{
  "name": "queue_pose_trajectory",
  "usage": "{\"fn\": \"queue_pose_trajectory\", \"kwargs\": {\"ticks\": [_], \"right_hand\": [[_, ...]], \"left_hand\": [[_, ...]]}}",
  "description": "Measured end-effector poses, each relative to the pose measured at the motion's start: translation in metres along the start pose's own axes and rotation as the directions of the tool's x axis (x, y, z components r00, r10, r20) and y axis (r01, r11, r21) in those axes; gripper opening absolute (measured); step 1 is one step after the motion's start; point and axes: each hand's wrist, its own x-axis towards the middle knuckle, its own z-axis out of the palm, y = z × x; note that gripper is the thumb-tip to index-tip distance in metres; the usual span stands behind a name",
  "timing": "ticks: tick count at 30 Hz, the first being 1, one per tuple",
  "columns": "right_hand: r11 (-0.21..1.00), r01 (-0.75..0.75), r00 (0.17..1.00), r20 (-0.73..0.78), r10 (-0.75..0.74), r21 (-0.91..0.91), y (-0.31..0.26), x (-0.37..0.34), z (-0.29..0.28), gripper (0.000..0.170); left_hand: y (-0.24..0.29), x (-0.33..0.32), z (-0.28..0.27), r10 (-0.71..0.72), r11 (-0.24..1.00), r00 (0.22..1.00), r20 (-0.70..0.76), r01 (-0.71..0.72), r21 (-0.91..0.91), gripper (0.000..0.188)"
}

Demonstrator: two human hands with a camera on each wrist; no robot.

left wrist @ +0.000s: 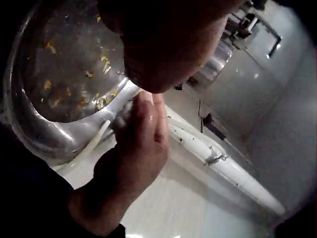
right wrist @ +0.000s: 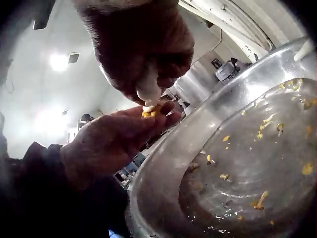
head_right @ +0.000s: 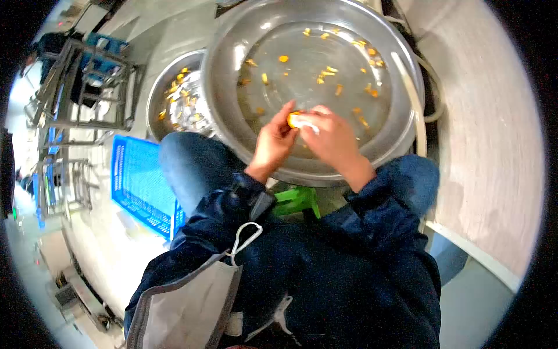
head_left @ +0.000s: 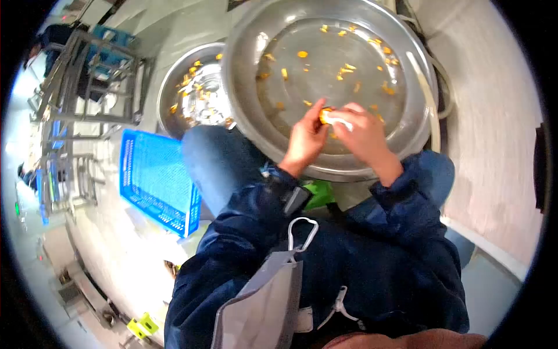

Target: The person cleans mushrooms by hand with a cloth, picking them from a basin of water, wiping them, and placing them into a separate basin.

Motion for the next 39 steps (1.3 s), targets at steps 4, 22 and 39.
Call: {"fn": "queue_pose_trajectory", "kwargs": {"ticks": [4, 22, 39], "right_hand": [[0.987, -0.117, 0.975, 0.204, 0.093, 0.108, 0.011, 0.000, -0.006, 0.023], [0.894, -0.354, 0.925, 0.242, 0.293, 0.274, 0.010, 0.008, -0.001, 0.032], [0.944, -0.220, 0.967, 0.184, 0.177, 0.247, 0.004, 0.003, -0.005, 0.031]], "left_hand": [[-0.002, -0.003, -0.002, 0.221, 0.918, 0.974, -0.040, -0.194, 0.345, 0.060], [0.004, 0.000, 0.005, 0.362, 0.875, 0.930, -0.061, -0.317, 0.366, 0.064], [-0.010, 0.002, 0.010, 0.174, 0.983, 0.984, -0.019, -0.173, 0.067, 0.068]]}}
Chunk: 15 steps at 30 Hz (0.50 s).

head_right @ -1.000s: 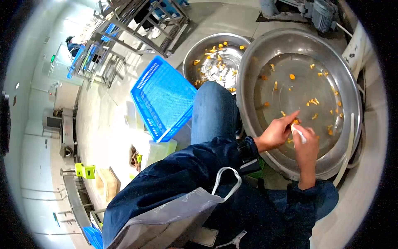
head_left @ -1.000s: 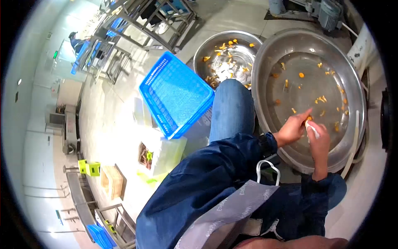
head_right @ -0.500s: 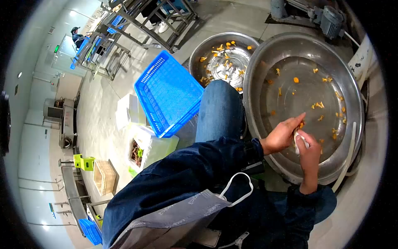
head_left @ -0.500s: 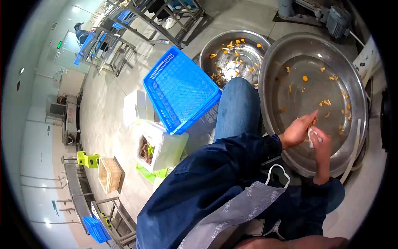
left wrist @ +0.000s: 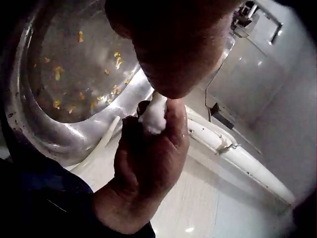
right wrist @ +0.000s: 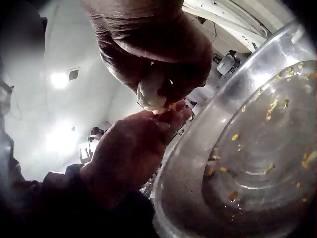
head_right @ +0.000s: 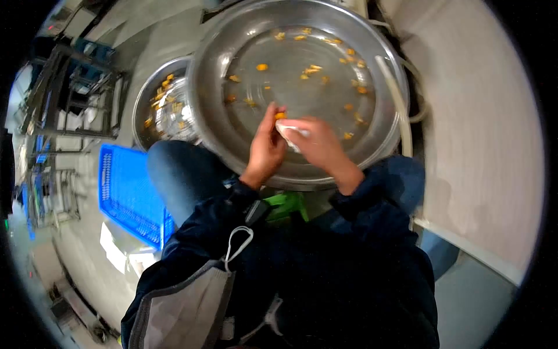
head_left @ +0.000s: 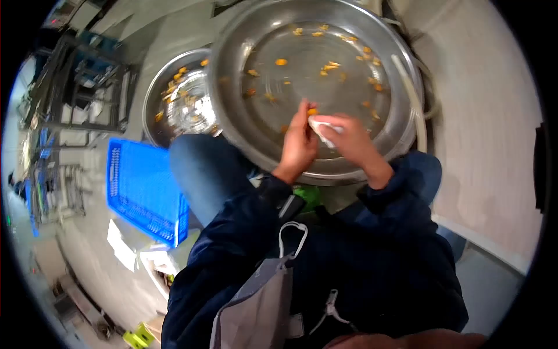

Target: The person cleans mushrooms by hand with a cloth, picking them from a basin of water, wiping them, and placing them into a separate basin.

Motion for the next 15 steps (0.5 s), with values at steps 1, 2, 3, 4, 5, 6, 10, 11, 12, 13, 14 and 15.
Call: {"fn": "queue_pose_trajectory", "kwargs": {"ticks": [1, 2, 3, 4, 5, 6, 10, 11, 12, 13, 14, 15], "right_hand": [[1.000, -0.018, 1.000, -0.021, 0.018, -0.011, -0.005, 0.000, 0.000, 0.031], [0.999, -0.033, 0.999, -0.037, 0.032, -0.016, -0.003, 0.002, -0.001, 0.030], [0.998, -0.063, 0.996, -0.064, 0.064, 0.007, -0.002, 0.002, -0.002, 0.030], [0.999, -0.049, 0.998, -0.049, 0.048, -0.018, 0.000, -0.001, -0.001, 0.030], [0.999, -0.032, 0.999, -0.033, 0.030, -0.042, 0.001, -0.002, 0.001, 0.030], [0.998, -0.010, 1.000, -0.017, 0.009, -0.069, 0.002, -0.002, 0.002, 0.030], [0.996, -0.073, 0.997, -0.023, 0.071, -0.060, -0.013, 0.000, -0.006, 0.030], [0.995, -0.057, 0.998, -0.026, 0.055, -0.084, -0.011, -0.001, -0.004, 0.030], [0.993, -0.040, 0.999, -0.030, 0.037, -0.108, -0.008, -0.002, -0.002, 0.030], [0.991, -0.020, 0.999, -0.035, 0.015, -0.133, -0.007, -0.001, -0.002, 0.030], [0.983, -0.059, 0.998, 0.009, 0.062, -0.174, -0.008, -0.001, -0.006, 0.029], [0.972, -0.095, 0.993, 0.053, 0.109, -0.216, -0.010, -0.002, -0.012, 0.029]], "left_hand": [[0.004, -0.003, -0.004, 0.033, 0.999, 0.999, -0.005, -0.033, 0.040, 0.071], [0.002, -0.002, -0.001, 0.066, 0.994, 0.998, -0.013, -0.064, 0.086, 0.074], [-0.002, 0.000, 0.004, 0.064, 0.997, 0.998, -0.013, -0.063, 0.035, 0.077], [-0.002, -0.003, 0.004, 0.043, 0.999, 0.999, -0.011, -0.044, -0.005, 0.077], [-0.002, -0.003, 0.002, 0.025, 0.999, 1.000, -0.010, -0.025, -0.044, 0.078], [0.000, -0.002, 0.000, 0.010, 0.997, 1.000, -0.011, -0.011, -0.082, 0.079], [0.009, -0.001, -0.003, -0.035, 0.990, 0.998, 0.044, 0.040, -0.135, 0.078], [0.013, -0.001, 0.000, -0.064, 0.973, 0.997, 0.046, 0.073, -0.220, 0.077], [0.014, -0.002, 0.000, -0.077, 0.966, 0.996, 0.041, 0.085, -0.243, 0.077], [0.014, -0.001, 0.000, -0.086, 0.959, 0.996, 0.036, 0.093, -0.266, 0.077], [0.015, 0.000, -0.001, -0.096, 0.952, 0.995, 0.030, 0.100, -0.288, 0.076], [0.010, 0.000, -0.004, -0.073, 0.941, 0.997, 0.019, 0.075, -0.331, 0.072]]}}
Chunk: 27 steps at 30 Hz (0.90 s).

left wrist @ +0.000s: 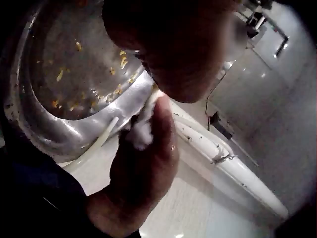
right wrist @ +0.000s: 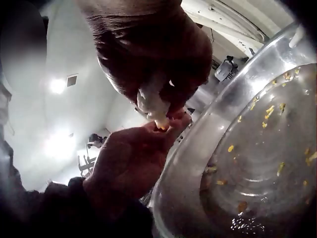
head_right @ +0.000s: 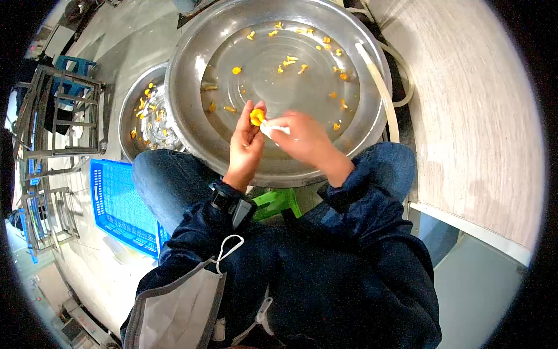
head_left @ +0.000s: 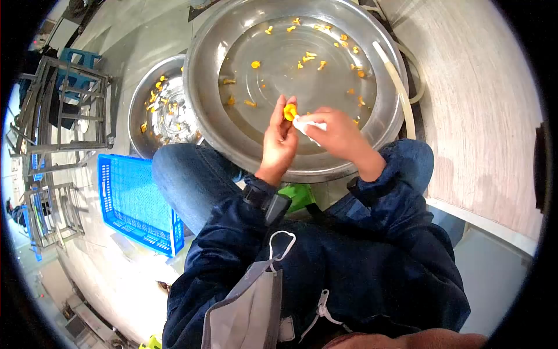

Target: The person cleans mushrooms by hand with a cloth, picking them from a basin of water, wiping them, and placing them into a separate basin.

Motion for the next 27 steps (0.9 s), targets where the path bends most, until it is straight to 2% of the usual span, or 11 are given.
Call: {"fn": "queue_pose_trajectory", "kwargs": {"ticks": [1, 5, 10, 13, 14, 18, 21, 22, 23, 25, 27], "right_hand": [[0.998, -0.037, 0.998, 0.052, 0.039, -0.041, 0.001, -0.001, -0.005, 0.028], [1.000, -0.002, 0.996, -0.086, 0.005, 0.029, 0.012, 0.000, -0.014, 0.026], [0.993, 0.045, 0.990, -0.138, -0.029, 0.113, 0.011, -0.001, -0.015, 0.029], [0.981, 0.136, 0.980, -0.166, -0.113, 0.139, 0.005, -0.004, -0.009, 0.031], [0.984, 0.128, 0.978, -0.179, -0.105, 0.126, 0.004, -0.004, -0.010, 0.030], [0.977, 0.079, 0.967, -0.254, -0.027, 0.198, 0.002, -0.004, -0.024, 0.028], [0.978, 0.069, 0.951, -0.309, -0.005, 0.197, 0.000, -0.006, -0.037, 0.025], [0.984, 0.063, 0.952, -0.306, -0.010, 0.167, 0.002, -0.006, -0.041, 0.025], [0.989, 0.054, 0.953, -0.302, -0.010, 0.137, 0.004, -0.007, -0.045, 0.025], [0.980, 0.076, 0.940, -0.341, -0.009, 0.183, 0.009, -0.009, -0.045, 0.025], [0.984, 0.101, 0.931, -0.364, -0.042, 0.145, 0.012, -0.009, -0.047, 0.025]], "left_hand": [[0.003, 0.001, 0.001, -0.018, 0.996, 1.000, -0.012, 0.017, -0.084, 0.070], [0.012, 0.003, 0.003, -0.077, 0.926, 0.997, -0.016, 0.066, -0.371, 0.063], [0.022, 0.002, 0.003, -0.164, 0.831, 0.986, 0.026, 0.153, -0.535, 0.062], [0.017, 0.001, 0.000, -0.174, 0.845, 0.982, 0.079, 0.190, -0.500, 0.060], [0.020, 0.002, 0.004, -0.179, 0.855, 0.982, 0.057, 0.183, -0.485, 0.048], [-0.025, 0.031, -0.023, -0.340, 0.940, 0.940, -0.011, 0.340, -0.025, 0.025], [-0.095, 0.063, -0.086, -0.514, 0.829, 0.827, -0.229, 0.547, 0.116, 0.023], [-0.112, 0.071, -0.107, -0.562, 0.756, 0.743, -0.365, 0.640, 0.139, 0.023], [-0.202, 0.078, -0.175, -0.400, 0.632, 0.855, -0.331, 0.519, 0.576, 0.023], [-0.262, 0.073, -0.200, -0.238, 0.128, 0.900, -0.366, 0.402, 0.906, 0.031], [-0.230, 0.064, -0.149, -0.405, 0.126, 0.909, 0.097, -0.050, 0.991, 0.030]]}}
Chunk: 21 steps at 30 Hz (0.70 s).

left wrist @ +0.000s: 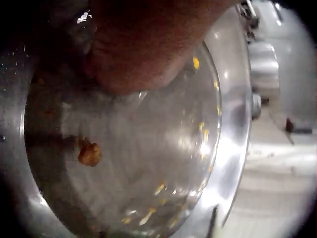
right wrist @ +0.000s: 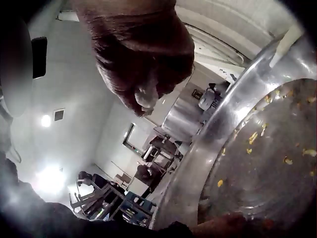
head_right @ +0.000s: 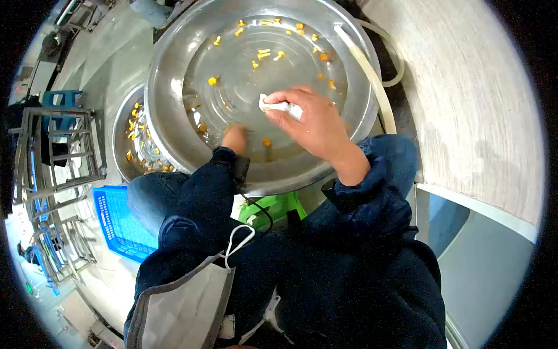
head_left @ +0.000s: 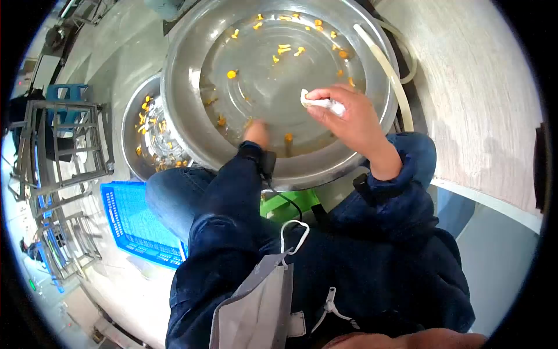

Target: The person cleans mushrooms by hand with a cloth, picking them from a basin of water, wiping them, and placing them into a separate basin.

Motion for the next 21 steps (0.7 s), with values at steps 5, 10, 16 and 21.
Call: {"fn": "queue_pose_trajectory", "kwargs": {"ticks": [5, 10, 16, 21], "right_hand": [[0.999, -0.052, 0.999, -0.002, 0.052, -0.008, -0.002, 0.007, -0.009, 0.025], [0.999, -0.031, 0.999, -0.030, 0.032, 0.013, 0.001, 0.008, -0.008, 0.023], [0.996, 0.030, 0.993, -0.114, -0.020, 0.086, 0.015, 0.007, 0.008, 0.026], [0.998, 0.035, 0.997, -0.067, -0.032, 0.044, -0.002, -0.004, 0.028, 0.025]], "left_hand": [[0.069, -0.007, -0.076, -0.288, 0.940, 0.958, 0.011, 0.285, -0.189, 0.021], [0.114, -0.027, -0.117, -0.032, -0.200, 0.965, 0.259, 0.248, -0.948, 0.028], [0.159, -0.071, -0.178, 0.135, -0.566, 0.986, -0.099, -0.005, -0.825, 0.028], [0.167, -0.104, -0.191, 0.200, -0.570, 0.971, -0.133, 0.005, -0.822, 0.019]]}}
